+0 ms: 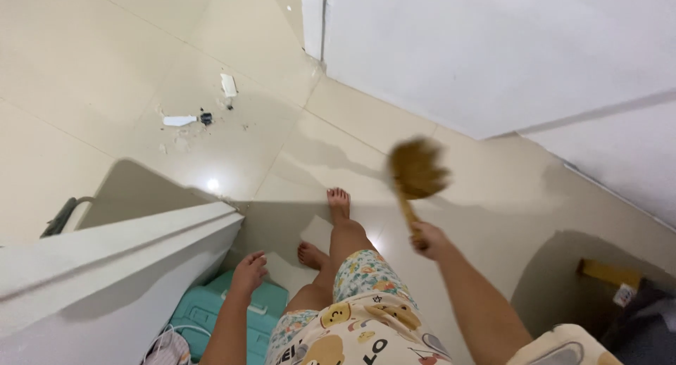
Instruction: Sweeping the floor with a broom.
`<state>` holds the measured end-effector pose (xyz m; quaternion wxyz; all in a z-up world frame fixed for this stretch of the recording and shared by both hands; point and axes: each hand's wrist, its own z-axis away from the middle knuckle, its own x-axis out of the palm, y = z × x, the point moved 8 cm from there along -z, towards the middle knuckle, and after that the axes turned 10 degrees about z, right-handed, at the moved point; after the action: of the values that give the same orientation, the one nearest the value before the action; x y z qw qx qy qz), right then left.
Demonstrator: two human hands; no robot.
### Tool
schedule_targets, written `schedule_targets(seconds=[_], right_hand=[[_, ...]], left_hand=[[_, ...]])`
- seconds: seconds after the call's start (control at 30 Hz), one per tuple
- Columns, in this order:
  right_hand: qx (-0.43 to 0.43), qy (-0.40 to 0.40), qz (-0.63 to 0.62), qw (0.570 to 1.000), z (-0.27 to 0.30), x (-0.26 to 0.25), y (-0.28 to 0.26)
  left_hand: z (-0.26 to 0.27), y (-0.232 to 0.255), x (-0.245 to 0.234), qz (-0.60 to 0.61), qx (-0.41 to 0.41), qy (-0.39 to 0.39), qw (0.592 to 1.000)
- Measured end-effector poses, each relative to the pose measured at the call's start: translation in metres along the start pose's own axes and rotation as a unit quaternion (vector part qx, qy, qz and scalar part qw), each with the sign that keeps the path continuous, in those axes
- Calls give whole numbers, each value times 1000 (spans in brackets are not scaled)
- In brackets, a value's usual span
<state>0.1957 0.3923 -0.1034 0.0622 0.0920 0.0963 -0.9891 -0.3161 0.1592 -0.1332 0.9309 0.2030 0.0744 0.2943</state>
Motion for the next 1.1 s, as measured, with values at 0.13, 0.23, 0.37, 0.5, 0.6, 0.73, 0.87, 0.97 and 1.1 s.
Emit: schedule_targets(seconds=[0.13, 0.23, 0.37, 0.5, 0.6, 0.73, 0.87, 0.97, 1.1], right_hand=[[-5, -39, 114, 993, 11, 79, -53], [26, -149, 116, 982, 7, 109, -91], [-53, -118, 302, 945, 35, 79, -170], [-265, 31, 550, 792, 83, 36, -236], [-306, 94, 533, 783, 90, -2, -247], [-179, 62, 393, 900, 81, -5, -251], [-124, -11, 272, 954, -53, 28, -233], [-67, -81, 229, 968, -54, 108, -221], [-55, -160, 291, 942, -15, 198, -225]], left_hand=[[5, 39, 17, 1, -5, 13, 1000], [-3, 61, 37, -16, -14, 26, 999], [-13, 94, 70, -11, -17, 18, 1000], [-11, 121, 103, 4, -16, 1, 1000], [-20, 126, 118, 18, -11, -5, 1000], [-5, 139, 126, 26, -9, 8, 1000], [-1, 126, 120, 46, -18, 32, 998], [-1, 108, 105, 71, -19, 55, 996], [4, 73, 89, 99, -24, 82, 991]])
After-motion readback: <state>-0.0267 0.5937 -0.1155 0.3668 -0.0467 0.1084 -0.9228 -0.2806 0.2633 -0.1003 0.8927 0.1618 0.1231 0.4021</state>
